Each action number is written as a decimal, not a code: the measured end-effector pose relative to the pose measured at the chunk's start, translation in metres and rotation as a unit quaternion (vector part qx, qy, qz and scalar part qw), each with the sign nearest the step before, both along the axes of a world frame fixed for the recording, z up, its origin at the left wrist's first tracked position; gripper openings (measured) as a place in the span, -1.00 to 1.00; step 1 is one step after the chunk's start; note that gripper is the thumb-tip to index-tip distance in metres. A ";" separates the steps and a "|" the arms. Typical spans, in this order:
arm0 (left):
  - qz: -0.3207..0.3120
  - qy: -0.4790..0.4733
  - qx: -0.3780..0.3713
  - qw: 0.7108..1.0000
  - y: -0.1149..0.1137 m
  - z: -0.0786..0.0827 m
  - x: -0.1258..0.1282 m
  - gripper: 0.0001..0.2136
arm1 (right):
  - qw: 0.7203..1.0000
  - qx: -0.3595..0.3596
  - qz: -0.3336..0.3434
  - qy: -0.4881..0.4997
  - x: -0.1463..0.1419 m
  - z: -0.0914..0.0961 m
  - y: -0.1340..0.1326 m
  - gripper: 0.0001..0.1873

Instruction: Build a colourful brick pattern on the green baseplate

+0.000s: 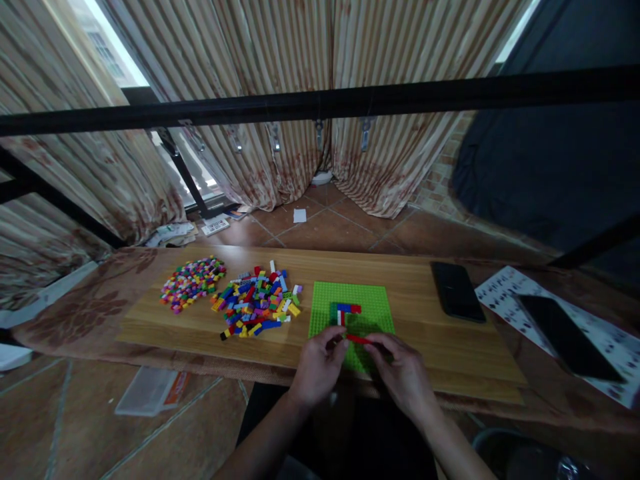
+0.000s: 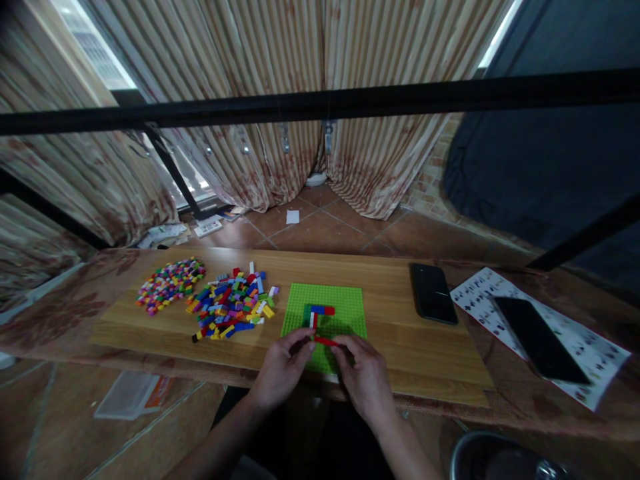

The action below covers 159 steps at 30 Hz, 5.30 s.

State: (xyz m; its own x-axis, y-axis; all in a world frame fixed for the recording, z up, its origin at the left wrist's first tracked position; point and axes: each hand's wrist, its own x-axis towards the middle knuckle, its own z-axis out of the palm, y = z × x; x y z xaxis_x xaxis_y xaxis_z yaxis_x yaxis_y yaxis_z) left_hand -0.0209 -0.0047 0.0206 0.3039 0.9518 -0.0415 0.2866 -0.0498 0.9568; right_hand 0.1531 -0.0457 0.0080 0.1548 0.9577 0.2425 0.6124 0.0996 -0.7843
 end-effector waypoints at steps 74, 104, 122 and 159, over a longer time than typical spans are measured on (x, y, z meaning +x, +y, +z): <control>0.006 0.246 0.074 0.966 0.034 0.003 -0.006 -0.66 | 0.989 0.032 -0.008 -0.143 -0.020 -0.018 0.044 -0.69; 0.009 0.304 0.081 0.949 0.029 0.006 0.001 -0.58 | 0.960 0.009 0.033 -0.279 -0.013 -0.011 0.047 -0.71; -0.090 0.372 0.222 0.897 -0.017 -0.012 0.016 -0.43 | 0.997 0.016 -0.079 -0.011 0.020 -0.022 -0.002 -0.60; 0.118 -0.334 -0.069 0.933 0.056 -0.036 0.034 -0.41 | 0.866 0.034 -0.013 0.499 -0.027 -0.019 0.082 -0.23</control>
State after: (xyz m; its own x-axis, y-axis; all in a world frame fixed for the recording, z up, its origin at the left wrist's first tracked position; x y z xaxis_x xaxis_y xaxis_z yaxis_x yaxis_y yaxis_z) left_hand 0.0126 0.0511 -0.0158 0.0878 0.9951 -0.0447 -0.3882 0.0755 0.9185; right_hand 0.1257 0.0362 -0.0115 0.3408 0.9396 0.0314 -0.3649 0.1630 -0.9167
